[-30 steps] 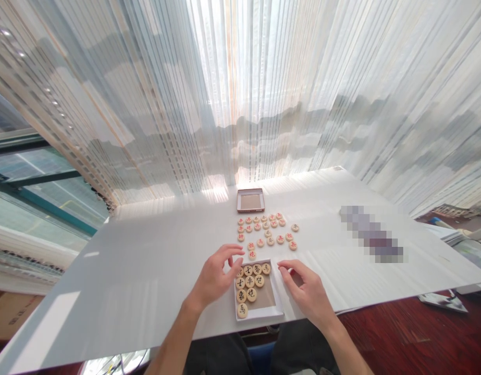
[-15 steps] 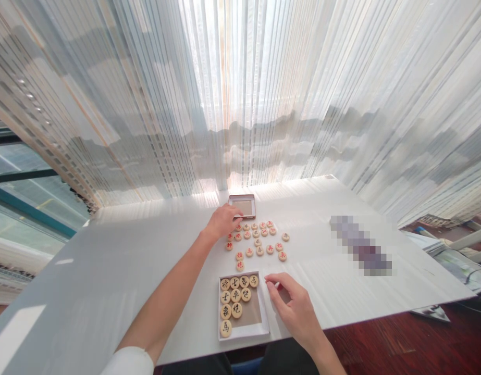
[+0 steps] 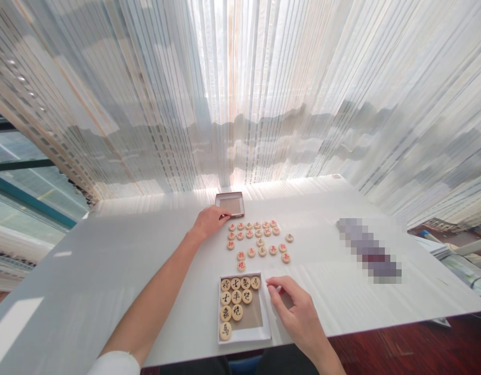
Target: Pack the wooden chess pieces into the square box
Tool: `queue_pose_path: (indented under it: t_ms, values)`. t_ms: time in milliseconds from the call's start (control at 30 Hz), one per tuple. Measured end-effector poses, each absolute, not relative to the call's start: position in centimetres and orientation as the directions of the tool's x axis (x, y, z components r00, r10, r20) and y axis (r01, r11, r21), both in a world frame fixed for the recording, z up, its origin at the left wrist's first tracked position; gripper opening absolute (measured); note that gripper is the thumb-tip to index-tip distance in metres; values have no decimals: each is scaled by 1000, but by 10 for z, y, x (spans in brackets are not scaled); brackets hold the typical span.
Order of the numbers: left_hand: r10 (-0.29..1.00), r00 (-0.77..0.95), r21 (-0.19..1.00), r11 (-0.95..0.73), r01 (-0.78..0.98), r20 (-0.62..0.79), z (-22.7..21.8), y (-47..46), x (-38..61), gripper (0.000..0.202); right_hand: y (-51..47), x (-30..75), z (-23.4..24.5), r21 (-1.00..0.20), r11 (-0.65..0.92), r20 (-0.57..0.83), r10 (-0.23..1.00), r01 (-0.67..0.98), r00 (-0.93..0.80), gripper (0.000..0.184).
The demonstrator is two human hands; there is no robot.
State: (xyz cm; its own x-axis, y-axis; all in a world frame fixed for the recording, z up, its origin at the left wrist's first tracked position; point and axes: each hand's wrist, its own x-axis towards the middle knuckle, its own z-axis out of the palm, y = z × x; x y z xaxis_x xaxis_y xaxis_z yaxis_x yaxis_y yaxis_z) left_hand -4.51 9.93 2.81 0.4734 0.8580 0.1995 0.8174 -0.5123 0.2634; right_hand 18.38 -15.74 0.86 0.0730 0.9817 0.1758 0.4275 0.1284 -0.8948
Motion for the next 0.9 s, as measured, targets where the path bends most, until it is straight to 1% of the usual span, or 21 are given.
queue_pose_path:
  t_ms: [233,367,433,567,733,900]
  values:
    - [845,488,262,-532,805,216,35,86,-70,24,-155,183,4,-891,115,164,984,440,75,23]
    - [775,590,285,-632,721,228,50,81,-48,24,-155,183,2,-893,112,153,986,436,61,21]
    - [740,648,310,-669,676,183,56,82,-30,25,-155,183,2,-892,112,155,986,437,64,21]
    - [719,687,318,-680,661,111,56,90,3,21,-155,182,5,-892,119,163,985,435,64,20]
    - [729,682,308,-661,684,51,49,97,18,20,-156,179,4,-899,148,216,969,412,123,22]
    - [751,659,279,-643,713,46,48,101,22,21,-155,180,2,-901,155,218,969,405,114,22]
